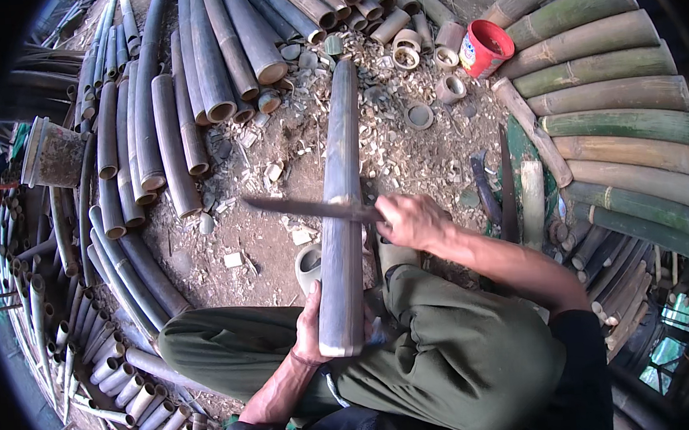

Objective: The person uses a machete to shave a bamboo pole, handles several other poles, and uses a carving tool to hollow out a hole in a short bamboo section before fitting another pole into the hole.

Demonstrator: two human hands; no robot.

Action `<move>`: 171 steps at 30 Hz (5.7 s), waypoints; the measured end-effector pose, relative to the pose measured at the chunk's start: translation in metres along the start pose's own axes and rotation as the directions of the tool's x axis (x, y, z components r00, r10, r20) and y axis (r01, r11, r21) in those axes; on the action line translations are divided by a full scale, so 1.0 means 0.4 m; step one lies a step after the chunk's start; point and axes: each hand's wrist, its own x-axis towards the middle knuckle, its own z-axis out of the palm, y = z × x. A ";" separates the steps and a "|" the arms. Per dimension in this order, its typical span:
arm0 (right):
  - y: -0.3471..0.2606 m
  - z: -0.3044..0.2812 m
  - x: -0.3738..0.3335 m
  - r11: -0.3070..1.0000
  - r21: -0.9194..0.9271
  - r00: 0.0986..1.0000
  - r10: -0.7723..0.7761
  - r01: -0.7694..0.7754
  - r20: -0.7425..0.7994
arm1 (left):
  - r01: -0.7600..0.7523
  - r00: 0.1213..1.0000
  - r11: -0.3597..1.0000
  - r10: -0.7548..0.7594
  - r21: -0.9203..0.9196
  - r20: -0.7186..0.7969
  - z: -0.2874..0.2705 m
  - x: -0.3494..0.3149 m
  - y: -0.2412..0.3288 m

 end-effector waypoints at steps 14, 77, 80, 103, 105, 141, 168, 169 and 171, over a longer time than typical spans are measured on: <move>-0.105 -0.008 -0.028 0.913 0.102 0.918 -0.388 0.394 -0.077 | -0.036 0.996 0.999 0.036 -0.013 0.075 -0.010 -0.025 0.007; -0.337 0.400 -0.032 0.752 0.050 0.692 0.576 -0.658 0.435 | 0.708 -0.196 0.144 0.981 0.691 -0.004 -0.827 -1.094 0.415; -0.307 0.419 -0.012 0.743 -0.020 0.672 0.616 -0.669 0.411 | 0.803 -0.231 0.301 0.953 0.514 -0.198 -0.771 -0.981 0.510; 0.316 0.418 0.629 0.904 -0.116 0.900 0.423 -0.412 0.103 | 0.398 0.874 -0.764 0.485 0.508 0.044 -0.002 0.105 0.947; 0.471 0.389 0.628 0.834 -0.204 0.855 0.516 -0.513 -0.038 | 0.392 0.895 -0.782 0.447 0.485 -0.002 -0.047 0.109 0.944; 0.585 0.055 -0.790 -0.001 -0.093 0.021 0.971 -0.996 -0.239 | 0.359 0.760 -0.741 0.585 0.568 0.283 0.076 0.913 0.654; 1.278 -0.639 0.093 0.538 -0.205 0.516 0.843 -0.818 0.154 | 0.378 0.755 -0.233 0.637 0.896 -0.153 -0.168 0.089 0.689; 1.227 -0.633 0.022 0.507 0.093 0.515 0.842 -0.857 0.159 | 0.400 0.745 -0.301 0.656 0.866 -0.116 -0.227 0.008 0.691; 1.085 -0.627 -0.122 0.578 0.169 0.591 0.805 -0.798 0.040 | 0.473 0.730 -0.371 0.673 0.799 -0.120 -0.318 -0.084 0.667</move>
